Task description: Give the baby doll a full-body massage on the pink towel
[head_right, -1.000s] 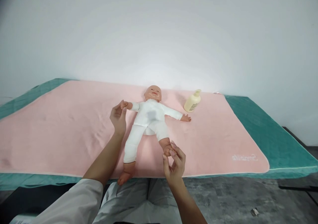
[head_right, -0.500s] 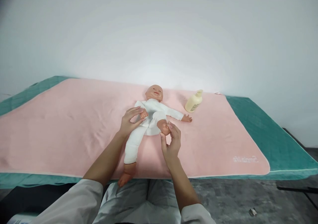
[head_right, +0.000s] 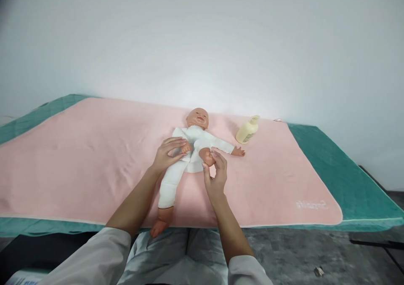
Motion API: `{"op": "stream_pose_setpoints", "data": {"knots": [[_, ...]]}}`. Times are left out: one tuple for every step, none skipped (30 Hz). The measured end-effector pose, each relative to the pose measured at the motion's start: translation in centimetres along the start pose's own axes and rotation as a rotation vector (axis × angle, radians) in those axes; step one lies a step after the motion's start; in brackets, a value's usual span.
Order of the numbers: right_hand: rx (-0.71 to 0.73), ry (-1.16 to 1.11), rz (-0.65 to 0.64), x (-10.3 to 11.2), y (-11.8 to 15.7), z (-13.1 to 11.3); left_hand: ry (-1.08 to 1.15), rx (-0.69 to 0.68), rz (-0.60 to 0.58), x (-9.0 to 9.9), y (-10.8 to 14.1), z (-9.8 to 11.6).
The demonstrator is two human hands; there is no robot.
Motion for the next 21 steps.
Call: {"op": "stream_pose_setpoints", "data": {"knots": [[-0.002, 0.001, -0.001, 0.1, 0.1, 0.0, 0.016, 0.010, 0.012, 0.1, 0.0, -0.1], [-0.005, 0.000, -0.001, 0.2, 0.1, 0.0, 0.033, 0.022, 0.025, 0.2, 0.1, -0.2], [-0.009, -0.003, 0.000, 0.3, 0.2, 0.0, 0.049, 0.037, 0.037, 0.3, 0.1, -0.3], [-0.014, -0.007, 0.002, 0.4, 0.3, -0.1, 0.064, 0.053, 0.050, 0.5, 0.1, -0.4], [-0.019, -0.010, 0.007, 0.6, 0.4, -0.2, 0.079, 0.074, 0.065, 0.7, 0.1, -0.6], [-0.023, -0.014, 0.012, 0.9, 0.5, -0.3, 0.095, 0.098, 0.085, 0.9, 0.1, -0.9], [-0.027, -0.019, 0.015, 1.1, 0.7, -0.4, 0.113, 0.129, 0.109, 1.2, 0.2, -1.2], [-0.032, -0.024, 0.016, 1.3, 0.8, -0.6, 0.131, 0.164, 0.139, 1.6, 0.2, -1.6], [-0.035, -0.027, 0.017, 1.6, 1.0, -0.8, 0.153, 0.202, 0.174, 2.0, 0.3, -2.1], [-0.038, -0.027, 0.015, 1.9, 1.1, -1.0, 0.177, 0.244, 0.209, 2.4, 0.4, -2.5], [-0.041, -0.021, 0.015, 2.2, 1.3, -1.3, 0.204, 0.287, 0.244, 2.8, 0.5, -3.0], [-0.044, -0.008, 0.015, 2.5, 1.5, -1.5, 0.232, 0.328, 0.278, 3.1, 0.7, -3.6], [-0.048, 0.010, 0.016, 2.8, 1.7, -1.7, 0.261, 0.367, 0.310, 3.4, 0.9, -4.1], [-0.050, 0.029, 0.016, 3.2, 1.9, -1.9, 0.293, 0.403, 0.340, 3.7, 1.0, -4.6], [-0.053, 0.044, 0.014, 3.5, 2.2, -2.2, 0.329, 0.436, 0.368, 3.9, 1.2, -5.1], [-0.054, 0.057, 0.011, 3.8, 2.5, -2.3, 0.369, 0.464, 0.396, 4.1, 1.3, -5.5], [-0.057, 0.067, 0.008, 4.1, 2.8, -2.5, 0.413, 0.488, 0.421, 4.2, 1.5, -6.0], [-0.060, 0.077, 0.004, 4.4, 3.2, -2.6, 0.456, 0.510, 0.451, 4.3, 1.6, -6.4], [-0.063, 0.090, 0.001, 4.8, 3.7, -2.7, 0.495, 0.529, 0.483, 4.4, 1.7, -6.8], [-0.065, 0.106, -0.002, 5.1, 4.3, -2.8, 0.525, 0.547, 0.519, 4.6, 1.9, -7.2], [-0.065, 0.124, -0.005, 5.5, 5.0, -2.9, 0.547, 0.566, 0.557, 4.9, 2.1, -7.7]]}}
Point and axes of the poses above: each hand's wrist, its own y-axis away from the middle knuckle, its own x-axis out of the back of the hand, z = x × y, the point moved 10 cm from there along -y, towards the middle knuckle, and after that the axes turned 3 degrees about x, right-handed, at the moved point
